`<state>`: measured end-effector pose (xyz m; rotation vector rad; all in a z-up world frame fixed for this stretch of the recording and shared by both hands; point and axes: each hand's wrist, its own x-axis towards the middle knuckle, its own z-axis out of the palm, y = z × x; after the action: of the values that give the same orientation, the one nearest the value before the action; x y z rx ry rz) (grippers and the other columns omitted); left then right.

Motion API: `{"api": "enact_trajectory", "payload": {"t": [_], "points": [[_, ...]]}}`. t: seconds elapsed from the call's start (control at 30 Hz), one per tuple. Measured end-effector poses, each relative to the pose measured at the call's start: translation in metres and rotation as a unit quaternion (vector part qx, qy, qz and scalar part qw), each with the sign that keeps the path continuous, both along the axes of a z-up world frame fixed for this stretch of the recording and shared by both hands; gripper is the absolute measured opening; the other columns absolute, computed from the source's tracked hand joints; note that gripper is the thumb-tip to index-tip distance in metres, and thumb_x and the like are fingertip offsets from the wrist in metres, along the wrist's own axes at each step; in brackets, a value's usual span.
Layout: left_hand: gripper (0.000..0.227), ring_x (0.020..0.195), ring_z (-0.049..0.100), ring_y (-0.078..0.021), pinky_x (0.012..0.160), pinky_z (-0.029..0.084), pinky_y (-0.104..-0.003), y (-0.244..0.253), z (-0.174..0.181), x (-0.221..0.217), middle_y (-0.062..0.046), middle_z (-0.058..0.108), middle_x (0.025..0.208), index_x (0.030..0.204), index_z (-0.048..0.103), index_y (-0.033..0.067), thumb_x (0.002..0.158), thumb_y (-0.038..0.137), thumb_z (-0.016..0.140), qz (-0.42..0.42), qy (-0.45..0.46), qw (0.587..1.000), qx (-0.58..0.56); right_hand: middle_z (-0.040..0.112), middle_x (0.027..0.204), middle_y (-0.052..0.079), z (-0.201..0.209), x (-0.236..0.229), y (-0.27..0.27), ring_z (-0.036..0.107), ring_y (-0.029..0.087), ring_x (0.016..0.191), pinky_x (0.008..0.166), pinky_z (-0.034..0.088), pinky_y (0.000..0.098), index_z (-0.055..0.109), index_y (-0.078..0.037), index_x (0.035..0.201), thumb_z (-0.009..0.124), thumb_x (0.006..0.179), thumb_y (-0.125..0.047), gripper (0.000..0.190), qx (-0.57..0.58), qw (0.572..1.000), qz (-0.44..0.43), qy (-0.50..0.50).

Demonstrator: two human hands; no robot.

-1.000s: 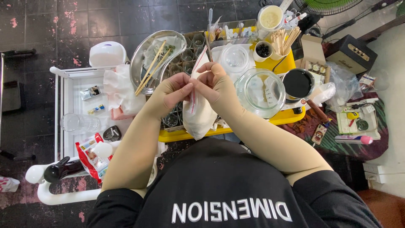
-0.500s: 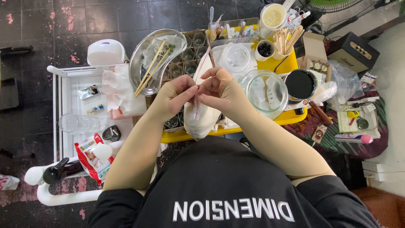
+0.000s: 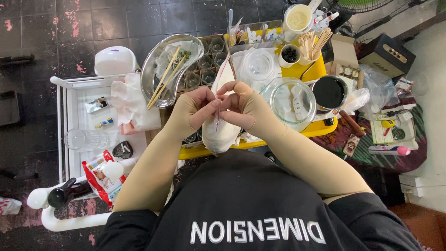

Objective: Transferring white wax flakes from a plastic bag into a large glass jar after cleaning it.

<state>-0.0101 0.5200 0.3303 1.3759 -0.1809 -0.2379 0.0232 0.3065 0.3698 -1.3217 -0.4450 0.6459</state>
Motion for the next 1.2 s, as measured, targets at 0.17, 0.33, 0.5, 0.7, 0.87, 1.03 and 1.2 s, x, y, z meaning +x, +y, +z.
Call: {"api": "enact_trajectory", "payload": {"t": [0.17, 0.33, 0.5, 0.7, 0.87, 1.03, 1.2], "points": [[0.019, 0.075, 0.055, -0.0010, 0.065, 0.045, -0.018, -0.002, 0.000, -0.003, 0.004, 0.064, 0.082, 0.091, 0.063, 0.0043, 0.102, 0.019, 0.069, 0.010, -0.003, 0.999, 0.031, 0.067, 0.097, 0.001, 0.007, -0.003, 0.000, 0.065, 0.007, 0.096, 0.098, 0.052, 0.0262, 0.050, -0.005, 0.128, 0.075, 0.090, 0.001, 0.045, -0.028, 0.998, 0.018, -0.052], [0.018, 0.074, 0.056, -0.0005, 0.064, 0.045, -0.018, -0.005, 0.012, -0.005, 0.004, 0.065, 0.081, 0.091, 0.066, 0.0041, 0.100, 0.019, 0.071, 0.013, -0.009, 0.998, 0.061, 0.069, 0.099, 0.000, 0.006, -0.001, -0.001, 0.066, 0.006, 0.097, 0.094, 0.052, 0.0245, 0.051, -0.005, 0.128, 0.069, 0.089, 0.001, 0.043, -0.035, 0.999, 0.010, -0.022], [0.017, 0.076, 0.055, -0.0009, 0.066, 0.046, -0.018, -0.004, 0.018, -0.007, 0.004, 0.066, 0.084, 0.092, 0.067, 0.0037, 0.099, 0.018, 0.073, 0.002, -0.023, 0.997, 0.073, 0.069, 0.094, 0.001, 0.002, 0.000, -0.004, 0.061, 0.005, 0.086, 0.076, 0.047, 0.0230, 0.053, -0.004, 0.128, 0.067, 0.088, 0.001, 0.043, -0.069, 0.998, 0.004, -0.007], [0.011, 0.079, 0.057, -0.0026, 0.070, 0.049, -0.021, -0.004, 0.035, -0.009, 0.002, 0.067, 0.088, 0.093, 0.067, 0.0037, 0.098, 0.013, 0.071, -0.014, -0.057, 0.991, 0.117, 0.071, 0.095, 0.002, -0.004, -0.002, -0.006, 0.064, 0.005, 0.089, 0.082, 0.050, 0.0215, 0.054, -0.004, 0.130, 0.067, 0.091, 0.001, 0.041, -0.045, 0.999, 0.001, -0.004], [0.009, 0.079, 0.058, -0.0057, 0.071, 0.049, -0.022, -0.003, 0.036, -0.008, 0.000, 0.065, 0.089, 0.095, 0.070, 0.0039, 0.098, 0.013, 0.069, -0.001, -0.101, 0.975, 0.196, 0.070, 0.098, 0.003, -0.003, -0.001, -0.008, 0.064, 0.006, 0.091, 0.079, 0.050, 0.0219, 0.051, -0.004, 0.131, 0.067, 0.092, 0.001, 0.042, -0.044, 0.999, 0.017, -0.015], [0.010, 0.080, 0.057, -0.0061, 0.072, 0.049, -0.022, -0.004, 0.037, -0.008, -0.001, 0.064, 0.091, 0.096, 0.070, 0.0034, 0.099, 0.013, 0.068, -0.007, -0.090, 0.979, 0.183, 0.070, 0.099, 0.003, -0.003, -0.003, -0.006, 0.064, 0.006, 0.092, 0.079, 0.050, 0.0221, 0.051, -0.004, 0.130, 0.067, 0.090, 0.002, 0.044, -0.036, 0.999, 0.009, 0.006], [0.009, 0.080, 0.057, -0.0069, 0.071, 0.048, -0.023, -0.006, 0.039, -0.010, -0.002, 0.064, 0.091, 0.096, 0.069, 0.0029, 0.099, 0.011, 0.067, -0.003, -0.098, 0.974, 0.203, 0.071, 0.100, 0.002, -0.004, -0.004, -0.005, 0.066, 0.006, 0.094, 0.084, 0.052, 0.0218, 0.052, -0.004, 0.128, 0.064, 0.088, 0.004, 0.042, -0.028, 1.000, 0.005, 0.012]]}}
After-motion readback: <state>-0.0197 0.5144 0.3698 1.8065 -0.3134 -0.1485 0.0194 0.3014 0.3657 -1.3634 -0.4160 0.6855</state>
